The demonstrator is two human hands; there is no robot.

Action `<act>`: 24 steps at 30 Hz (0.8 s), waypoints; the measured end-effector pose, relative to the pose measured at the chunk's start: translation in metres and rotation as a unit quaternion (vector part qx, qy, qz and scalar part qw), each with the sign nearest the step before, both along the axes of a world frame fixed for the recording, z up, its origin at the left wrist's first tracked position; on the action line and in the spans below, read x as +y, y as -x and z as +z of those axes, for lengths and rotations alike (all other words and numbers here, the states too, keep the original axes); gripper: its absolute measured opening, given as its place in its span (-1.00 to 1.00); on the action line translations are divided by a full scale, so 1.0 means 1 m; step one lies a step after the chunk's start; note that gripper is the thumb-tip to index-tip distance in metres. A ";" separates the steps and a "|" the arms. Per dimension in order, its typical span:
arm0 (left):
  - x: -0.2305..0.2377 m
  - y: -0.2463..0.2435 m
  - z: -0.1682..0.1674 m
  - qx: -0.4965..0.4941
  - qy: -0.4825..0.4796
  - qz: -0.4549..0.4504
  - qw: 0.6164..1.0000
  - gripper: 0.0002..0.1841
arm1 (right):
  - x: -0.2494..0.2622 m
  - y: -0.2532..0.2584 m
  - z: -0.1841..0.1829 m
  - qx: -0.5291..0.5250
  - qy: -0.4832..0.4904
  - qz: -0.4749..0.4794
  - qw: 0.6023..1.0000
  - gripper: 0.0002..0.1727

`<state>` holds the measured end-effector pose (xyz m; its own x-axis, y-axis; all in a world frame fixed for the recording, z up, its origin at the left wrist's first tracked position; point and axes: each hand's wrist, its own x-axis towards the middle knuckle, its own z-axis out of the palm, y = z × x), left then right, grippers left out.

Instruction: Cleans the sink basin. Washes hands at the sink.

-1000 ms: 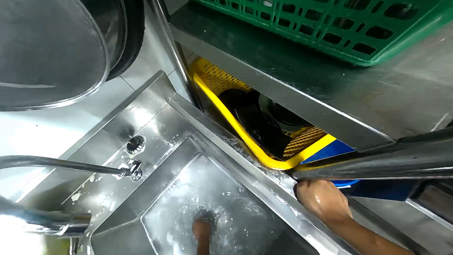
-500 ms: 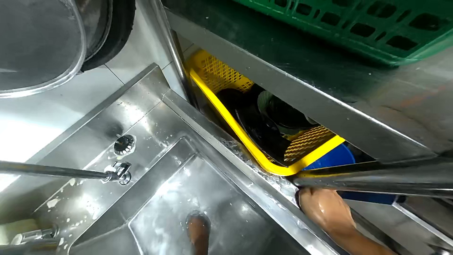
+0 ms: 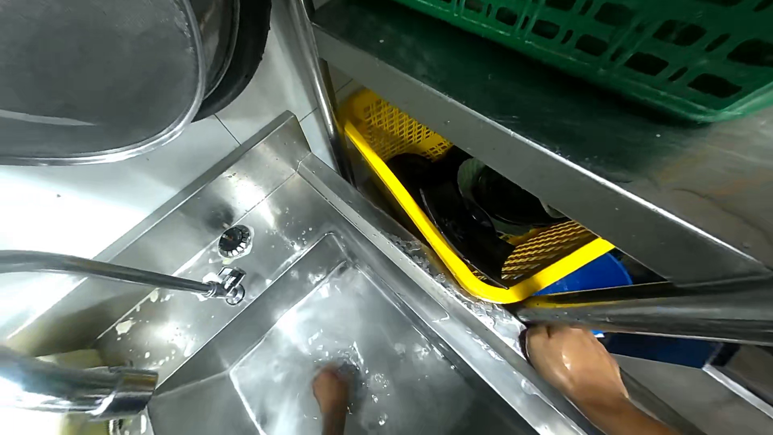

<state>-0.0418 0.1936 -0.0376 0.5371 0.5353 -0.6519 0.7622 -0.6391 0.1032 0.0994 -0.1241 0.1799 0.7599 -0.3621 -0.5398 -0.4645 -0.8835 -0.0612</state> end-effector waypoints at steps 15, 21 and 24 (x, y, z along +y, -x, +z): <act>-0.004 -0.011 0.022 0.175 0.145 -0.200 0.953 -0.43 | -0.002 0.002 0.000 -0.008 -0.021 -0.006 1.000 -0.50; 0.032 0.022 0.069 -0.041 0.168 0.060 0.983 -0.57 | -0.003 0.005 -0.007 -0.036 -0.024 -0.005 0.999 -0.49; 0.029 0.062 0.105 -0.212 0.187 0.192 0.940 -0.63 | -0.007 0.008 -0.010 -0.033 -0.031 0.003 0.999 -0.49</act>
<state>-0.1043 0.2223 0.0669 0.6052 0.5194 -0.6033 0.7687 -0.1842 0.6126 0.0910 -0.1312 0.1703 0.7967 -0.3249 -0.5097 -0.4523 -0.8798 -0.1462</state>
